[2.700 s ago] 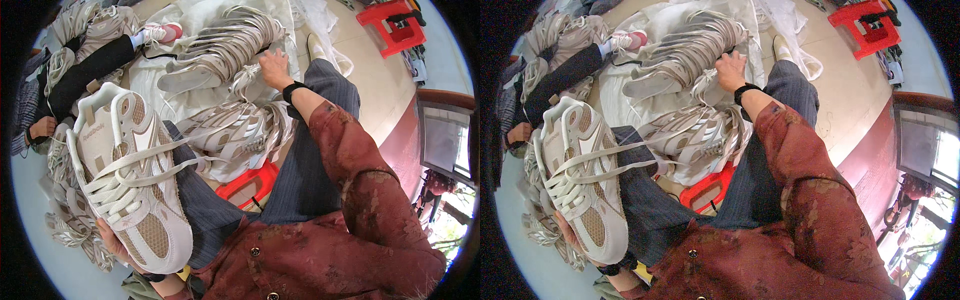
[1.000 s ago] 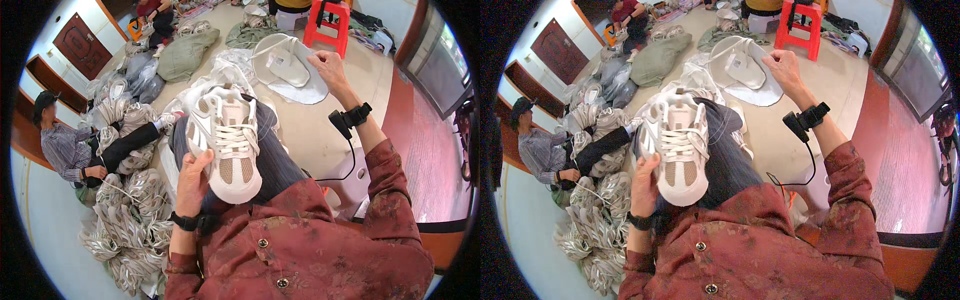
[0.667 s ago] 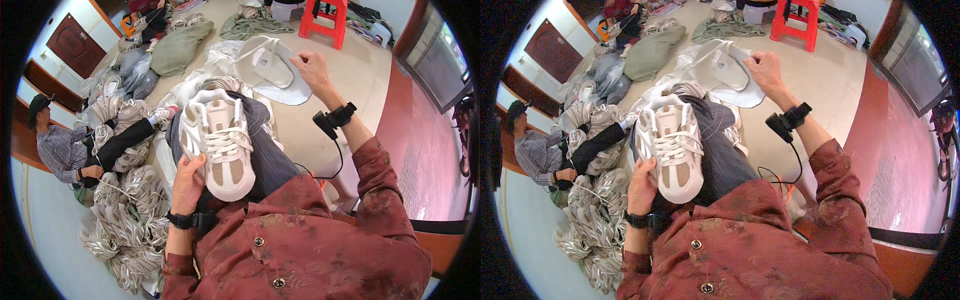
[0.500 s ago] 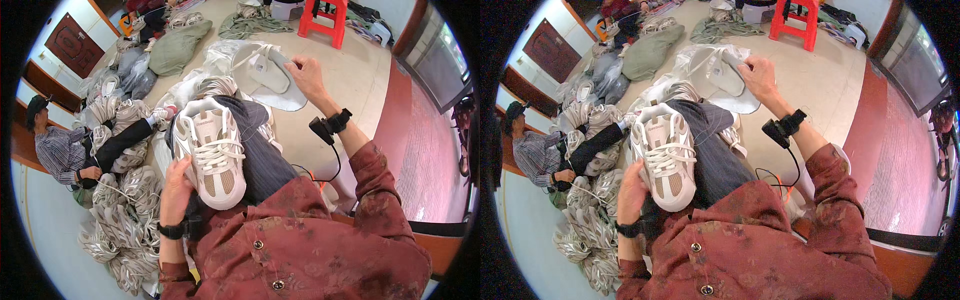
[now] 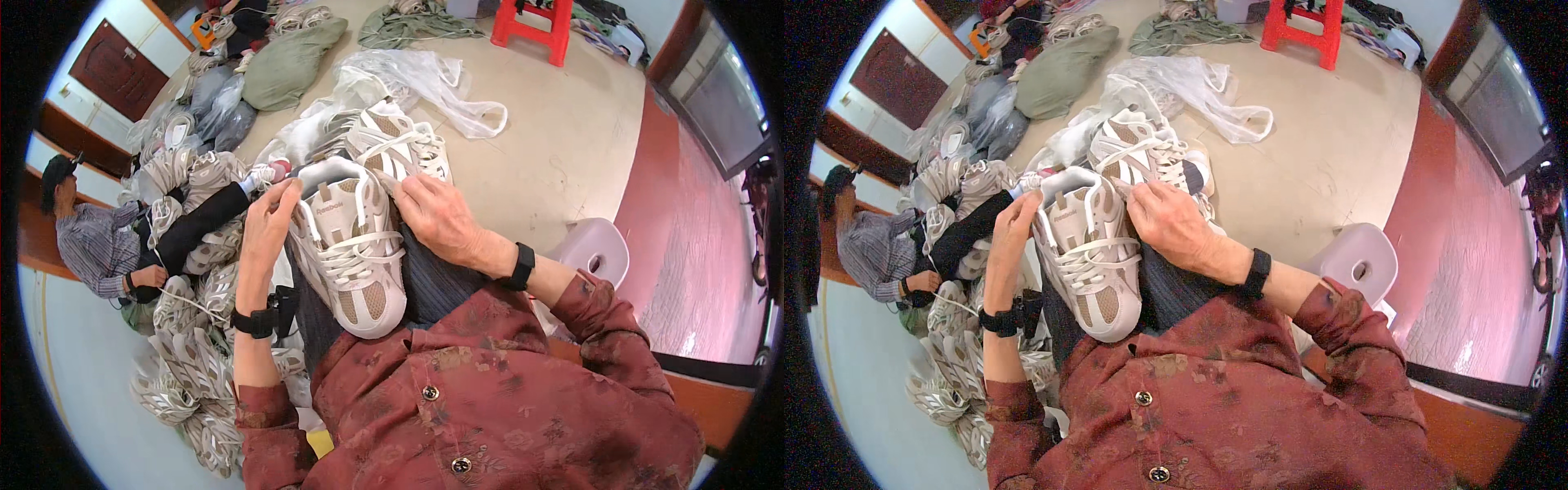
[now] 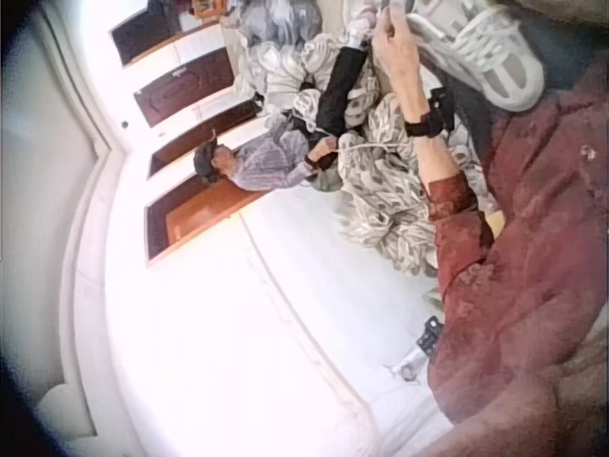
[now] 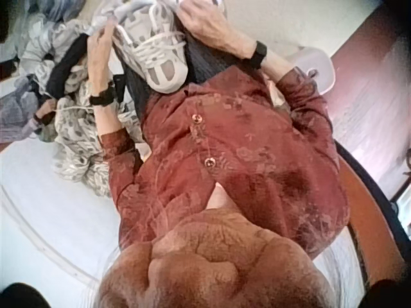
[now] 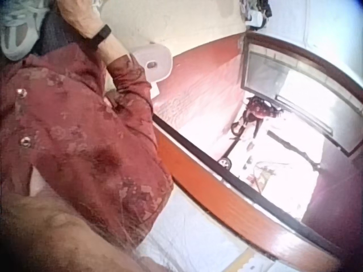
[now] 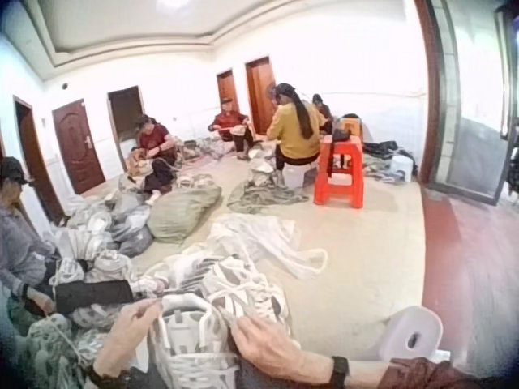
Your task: The recorder is lacing a pair of white and beige sneakers in a shoe manufacturing environment.
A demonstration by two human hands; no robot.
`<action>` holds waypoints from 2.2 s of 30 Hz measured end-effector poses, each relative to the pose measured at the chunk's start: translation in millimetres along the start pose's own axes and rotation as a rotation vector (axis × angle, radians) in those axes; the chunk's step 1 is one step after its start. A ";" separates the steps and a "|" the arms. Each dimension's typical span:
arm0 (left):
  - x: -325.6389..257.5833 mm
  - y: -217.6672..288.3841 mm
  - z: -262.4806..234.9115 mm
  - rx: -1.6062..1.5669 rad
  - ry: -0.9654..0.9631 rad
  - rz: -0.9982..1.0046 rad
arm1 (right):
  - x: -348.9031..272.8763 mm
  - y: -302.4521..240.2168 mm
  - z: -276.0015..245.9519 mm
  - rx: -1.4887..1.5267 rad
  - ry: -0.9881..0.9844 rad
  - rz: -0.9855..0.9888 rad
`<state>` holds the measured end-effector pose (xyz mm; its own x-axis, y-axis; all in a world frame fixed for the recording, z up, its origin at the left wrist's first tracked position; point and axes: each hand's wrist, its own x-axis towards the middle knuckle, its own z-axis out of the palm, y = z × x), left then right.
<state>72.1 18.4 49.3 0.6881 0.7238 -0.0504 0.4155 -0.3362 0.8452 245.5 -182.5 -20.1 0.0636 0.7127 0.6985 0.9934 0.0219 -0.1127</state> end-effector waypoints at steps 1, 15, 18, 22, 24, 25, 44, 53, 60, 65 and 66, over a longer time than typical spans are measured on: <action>1.5 9.1 3.6 0.002 -0.031 0.047 | -3.4 2.8 1.9 0.027 -0.013 0.008; -5.3 17.7 -6.4 -0.011 -0.109 -0.006 | -3.0 3.0 3.7 -0.033 -0.019 -0.036; -18.8 15.5 -20.7 -0.310 -0.076 -0.035 | -1.7 1.4 0.6 -0.056 -0.019 -0.061; -60.4 -2.8 -61.1 -0.436 0.093 0.242 | 8.4 -7.1 -9.9 -0.056 -0.024 -0.160; -69.0 -23.3 -96.1 -1.033 0.151 0.025 | 16.2 -21.5 -19.0 -0.044 0.003 -0.204; -64.4 -34.7 -116.4 -1.025 0.171 0.025 | 21.4 -35.4 -22.8 -0.013 -0.014 -0.229; 100.0 14.2 -17.1 -0.857 -0.040 -0.247 | 10.0 -68.5 3.2 0.323 -0.129 -0.301; 100.7 -15.5 -12.5 -0.776 -0.064 -0.256 | -19.5 -13.4 -14.6 0.533 -0.169 -0.044; 108.4 -38.5 24.4 -0.670 -0.044 -0.237 | -16.9 -30.8 -20.9 0.502 -0.185 -0.169; 91.0 -52.2 9.9 0.328 -0.043 0.683 | -25.9 -14.5 -59.4 1.087 -0.200 0.287; 88.0 -49.5 5.3 0.488 0.002 0.760 | -30.6 -9.0 -61.9 1.089 -0.207 0.288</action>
<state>115.2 95.6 0.3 0.8794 0.2032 0.4305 0.0557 -0.9420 0.3310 240.6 -247.9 3.3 0.1583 0.8893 0.4290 0.3278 0.3625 -0.8724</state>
